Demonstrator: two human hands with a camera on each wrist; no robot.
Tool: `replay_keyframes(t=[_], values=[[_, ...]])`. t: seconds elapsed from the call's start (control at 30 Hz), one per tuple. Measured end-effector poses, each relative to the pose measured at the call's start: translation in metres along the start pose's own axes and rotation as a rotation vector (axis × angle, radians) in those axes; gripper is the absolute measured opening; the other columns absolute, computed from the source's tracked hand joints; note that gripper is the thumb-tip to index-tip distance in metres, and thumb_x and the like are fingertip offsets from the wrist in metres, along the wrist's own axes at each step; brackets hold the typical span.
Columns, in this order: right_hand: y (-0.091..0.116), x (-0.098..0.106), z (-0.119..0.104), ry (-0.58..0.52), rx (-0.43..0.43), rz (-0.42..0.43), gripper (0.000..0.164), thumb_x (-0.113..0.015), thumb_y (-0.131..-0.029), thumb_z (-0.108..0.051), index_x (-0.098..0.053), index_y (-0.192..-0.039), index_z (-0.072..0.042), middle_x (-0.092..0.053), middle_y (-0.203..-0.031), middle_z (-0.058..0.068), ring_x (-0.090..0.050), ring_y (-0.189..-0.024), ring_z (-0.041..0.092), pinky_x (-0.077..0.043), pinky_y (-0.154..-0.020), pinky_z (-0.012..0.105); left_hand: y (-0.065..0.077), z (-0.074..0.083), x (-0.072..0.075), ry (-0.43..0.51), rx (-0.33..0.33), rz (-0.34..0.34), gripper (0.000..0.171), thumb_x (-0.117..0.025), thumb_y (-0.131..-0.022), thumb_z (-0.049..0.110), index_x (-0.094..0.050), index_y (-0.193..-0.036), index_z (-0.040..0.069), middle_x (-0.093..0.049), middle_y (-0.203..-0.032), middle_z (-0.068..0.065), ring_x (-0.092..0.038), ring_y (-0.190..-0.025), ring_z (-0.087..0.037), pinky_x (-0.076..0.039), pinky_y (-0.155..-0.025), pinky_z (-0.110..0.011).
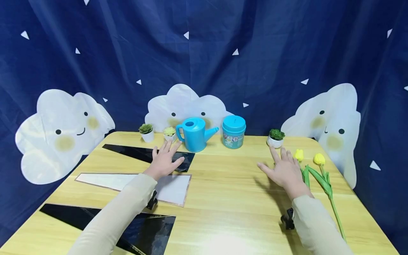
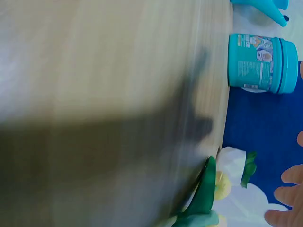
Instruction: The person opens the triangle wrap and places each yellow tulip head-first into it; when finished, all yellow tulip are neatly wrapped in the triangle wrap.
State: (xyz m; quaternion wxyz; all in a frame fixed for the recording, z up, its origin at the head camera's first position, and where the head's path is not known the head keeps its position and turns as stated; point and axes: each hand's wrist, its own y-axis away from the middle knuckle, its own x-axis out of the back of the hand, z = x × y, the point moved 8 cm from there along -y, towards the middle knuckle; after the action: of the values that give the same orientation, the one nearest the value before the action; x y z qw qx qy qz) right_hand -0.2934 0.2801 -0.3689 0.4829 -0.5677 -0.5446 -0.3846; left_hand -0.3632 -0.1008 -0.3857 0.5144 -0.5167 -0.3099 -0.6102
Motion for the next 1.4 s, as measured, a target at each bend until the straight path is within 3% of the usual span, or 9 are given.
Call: replay_keyframes(t=[0.23, 0.47, 0.77, 0.97, 1.17, 1.27, 1.4], values=[[0.019, -0.009, 0.017, -0.067, -0.020, -0.049, 0.088, -0.041, -0.090, -0.061, -0.014, -0.146, 0.002, -0.015, -0.137, 0.046, -0.022, -0.121, 0.061, -0.026, -0.091, 0.069, -0.002, 0.001, -0.015, 0.069, -0.029, -0.141, 0.060, -0.043, -0.094, 0.050, -0.022, -0.147, 0.032, -0.017, -0.152, -0.017, -0.013, -0.140, -0.034, -0.006, -0.105, -0.062], [0.037, -0.013, 0.032, -0.082, -0.057, -0.045, 0.089, -0.043, -0.091, -0.058, -0.016, -0.143, 0.008, -0.022, -0.134, 0.046, -0.028, -0.115, 0.063, -0.032, -0.085, 0.068, -0.003, -0.004, -0.025, 0.118, -0.005, -0.224, 0.061, -0.048, -0.094, 0.045, -0.021, -0.147, 0.033, -0.020, -0.150, -0.019, -0.017, -0.138, -0.039, -0.011, -0.106, -0.061], [0.052, -0.014, 0.047, -0.083, -0.110, -0.066, 0.089, -0.044, -0.091, -0.057, -0.018, -0.140, 0.014, -0.028, -0.127, 0.048, -0.032, -0.110, 0.063, -0.033, -0.084, 0.066, -0.008, -0.011, -0.035, 0.093, 0.000, -0.269, 0.059, -0.050, -0.094, 0.040, -0.023, -0.146, 0.033, -0.024, -0.148, -0.020, -0.022, -0.135, -0.041, -0.017, -0.104, -0.060], [0.058, -0.013, 0.048, -0.080, -0.114, -0.046, 0.087, -0.051, -0.090, -0.052, -0.024, -0.135, 0.017, -0.033, -0.124, 0.047, -0.036, -0.108, 0.061, -0.035, -0.084, 0.064, -0.010, -0.011, -0.038, 0.083, 0.000, -0.286, 0.057, -0.050, -0.095, 0.039, -0.025, -0.146, 0.032, -0.025, -0.146, -0.021, -0.024, -0.133, -0.041, -0.020, -0.104, -0.059], [0.062, -0.017, 0.051, -0.108, -0.127, -0.086, 0.084, -0.062, -0.086, -0.039, -0.024, -0.135, 0.018, -0.034, -0.123, 0.048, -0.038, -0.106, 0.061, -0.037, -0.083, 0.063, -0.012, -0.011, -0.042, 0.068, 0.008, -0.303, 0.054, -0.049, -0.096, 0.036, -0.027, -0.145, 0.034, -0.029, -0.144, -0.020, -0.027, -0.131, -0.039, -0.023, -0.103, -0.057], [0.064, -0.018, 0.053, -0.121, -0.128, -0.088, 0.076, -0.066, -0.083, -0.028, -0.029, -0.132, 0.018, -0.048, -0.111, 0.042, -0.048, -0.097, 0.056, -0.041, -0.076, 0.059, -0.012, -0.011, -0.044, 0.054, 0.002, -0.316, 0.053, -0.051, -0.095, 0.034, -0.030, -0.144, 0.032, -0.031, -0.142, -0.020, -0.030, -0.128, -0.039, -0.025, -0.102, -0.055], [0.066, -0.019, 0.057, -0.136, -0.136, -0.101, 0.065, -0.065, -0.083, -0.019, -0.034, -0.127, 0.017, -0.060, -0.086, 0.024, -0.057, -0.081, 0.042, -0.044, -0.067, 0.051, -0.013, -0.011, -0.048, 0.014, -0.011, -0.338, 0.050, -0.051, -0.095, 0.034, -0.036, -0.142, 0.028, -0.032, -0.142, -0.020, -0.031, -0.127, -0.039, -0.028, -0.101, -0.054]])
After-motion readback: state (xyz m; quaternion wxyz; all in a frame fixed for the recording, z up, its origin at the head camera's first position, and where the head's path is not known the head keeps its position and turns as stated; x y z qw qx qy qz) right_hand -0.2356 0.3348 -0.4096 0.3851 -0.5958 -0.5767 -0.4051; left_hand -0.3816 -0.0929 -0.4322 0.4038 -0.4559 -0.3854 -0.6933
